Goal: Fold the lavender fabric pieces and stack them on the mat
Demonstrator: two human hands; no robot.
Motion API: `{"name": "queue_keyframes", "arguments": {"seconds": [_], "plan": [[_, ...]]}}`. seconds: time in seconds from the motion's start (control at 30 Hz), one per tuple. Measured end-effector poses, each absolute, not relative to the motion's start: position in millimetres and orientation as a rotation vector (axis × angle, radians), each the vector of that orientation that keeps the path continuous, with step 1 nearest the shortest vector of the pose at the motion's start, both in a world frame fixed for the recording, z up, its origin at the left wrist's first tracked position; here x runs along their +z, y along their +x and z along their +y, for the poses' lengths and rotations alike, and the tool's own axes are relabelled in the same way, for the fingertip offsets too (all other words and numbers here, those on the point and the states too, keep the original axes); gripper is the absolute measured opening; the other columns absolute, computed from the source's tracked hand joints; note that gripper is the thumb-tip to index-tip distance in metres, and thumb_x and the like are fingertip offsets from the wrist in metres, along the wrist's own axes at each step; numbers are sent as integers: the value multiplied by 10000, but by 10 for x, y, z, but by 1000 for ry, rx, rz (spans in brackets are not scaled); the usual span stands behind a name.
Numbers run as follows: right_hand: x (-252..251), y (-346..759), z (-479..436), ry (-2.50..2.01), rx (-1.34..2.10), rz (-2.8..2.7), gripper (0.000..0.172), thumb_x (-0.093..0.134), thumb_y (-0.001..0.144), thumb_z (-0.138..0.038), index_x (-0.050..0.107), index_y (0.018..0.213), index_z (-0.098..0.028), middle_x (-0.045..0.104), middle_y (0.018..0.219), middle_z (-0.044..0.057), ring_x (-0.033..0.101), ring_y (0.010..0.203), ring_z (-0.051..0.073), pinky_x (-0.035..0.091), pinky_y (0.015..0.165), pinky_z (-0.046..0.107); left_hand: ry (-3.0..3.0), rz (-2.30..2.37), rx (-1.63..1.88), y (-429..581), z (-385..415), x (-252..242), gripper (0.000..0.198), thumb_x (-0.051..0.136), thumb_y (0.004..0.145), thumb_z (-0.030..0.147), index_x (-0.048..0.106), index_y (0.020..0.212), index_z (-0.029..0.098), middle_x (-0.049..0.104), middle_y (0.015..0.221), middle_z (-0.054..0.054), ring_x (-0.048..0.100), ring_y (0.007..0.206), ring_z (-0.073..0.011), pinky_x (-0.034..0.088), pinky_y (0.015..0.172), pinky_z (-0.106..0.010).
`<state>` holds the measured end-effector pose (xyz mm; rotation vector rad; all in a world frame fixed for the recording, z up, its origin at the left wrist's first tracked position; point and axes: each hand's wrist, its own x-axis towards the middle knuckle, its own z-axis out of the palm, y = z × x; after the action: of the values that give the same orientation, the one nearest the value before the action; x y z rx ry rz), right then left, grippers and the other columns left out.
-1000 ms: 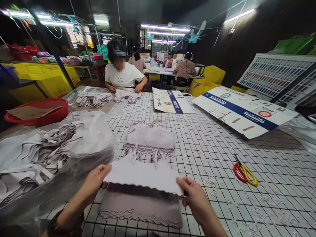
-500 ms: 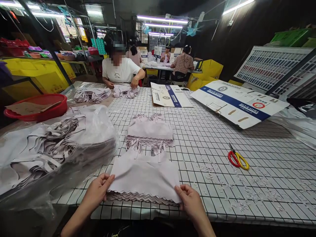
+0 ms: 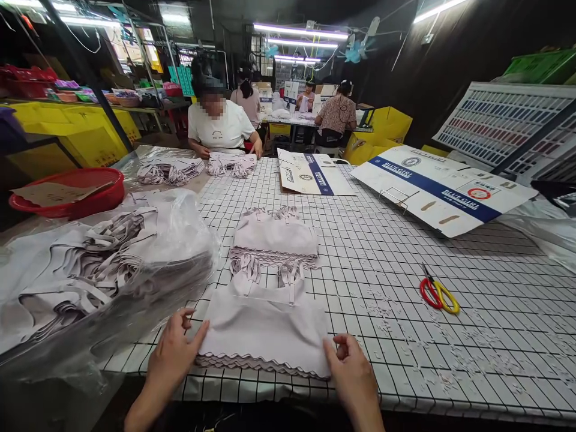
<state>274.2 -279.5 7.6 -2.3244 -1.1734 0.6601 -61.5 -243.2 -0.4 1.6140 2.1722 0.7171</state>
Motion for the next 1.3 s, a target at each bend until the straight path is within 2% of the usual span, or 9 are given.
{"name": "queue_keyframes", "arguments": {"seconds": [0.13,0.2,0.3,0.4,0.53,0.7,0.9,1.07,1.3], "plan": [[44,2595,-2754,-2078,344,-1518,445,446,824,-509,558,1149,-226,594,1229,120,543,1116,283,472,875,420,2125,2055,886,-486,-2418,-42,443,372,891,400,532,1252,197,542,1297,-131,462,1235,-275,350,1031,-448],[-17,2542,-2730,-1958,369,-1761,474,437,847,-485,526,1246,-245,511,1368,91,411,1292,289,352,1043,485,2276,1936,747,-436,-2402,-96,427,363,905,358,532,1283,251,481,1390,-86,375,1320,-283,283,1082,-491],[-76,2533,-2693,-1918,456,-1902,481,434,862,-476,510,1290,-271,455,1426,53,303,1368,289,207,1116,551,2314,1844,530,-423,-2391,-220,463,361,915,374,454,1360,286,383,1466,-58,282,1373,-312,240,1083,-574],[-7,2585,-2637,-1881,522,-1754,437,441,863,-455,563,1236,-262,504,1387,53,309,1365,285,192,1119,556,2288,1846,502,-448,-2409,-318,491,335,930,370,356,1416,299,326,1493,-54,184,1408,-309,199,1084,-610],[188,2667,-2459,-1846,659,-1399,340,493,835,-449,642,1075,-259,606,1254,61,467,1235,261,373,1032,458,2280,1861,710,-435,-2424,-259,508,332,934,342,296,1440,312,298,1508,-38,121,1424,-279,164,1108,-584],[270,2798,-1876,-1866,747,-1185,351,505,798,-440,645,1009,-197,661,1102,88,591,961,229,473,836,369,2147,1729,847,-356,-2067,123,413,376,920,341,515,1301,263,401,1455,-45,295,1373,-250,260,1116,-477],[275,2837,-801,-1910,696,-1205,285,534,753,-341,651,936,-158,687,980,77,601,869,192,454,796,303,1781,1706,1070,-85,-778,411,323,449,852,235,637,1107,172,596,1156,-97,599,991,-165,465,914,-289],[256,2751,-309,-2180,548,-1250,288,541,754,-330,634,965,-157,669,1022,104,595,959,225,438,792,298,1490,2104,978,77,-12,275,366,508,805,186,612,1150,117,564,1189,-153,531,1111,-225,402,949,-310],[227,2690,-265,-2306,488,-1293,191,557,751,-328,635,857,-189,627,1102,121,605,946,229,442,726,300,1480,2165,909,51,2,167,299,581,783,309,667,1046,194,644,1056,-98,567,995,-229,415,839,-309]]}}
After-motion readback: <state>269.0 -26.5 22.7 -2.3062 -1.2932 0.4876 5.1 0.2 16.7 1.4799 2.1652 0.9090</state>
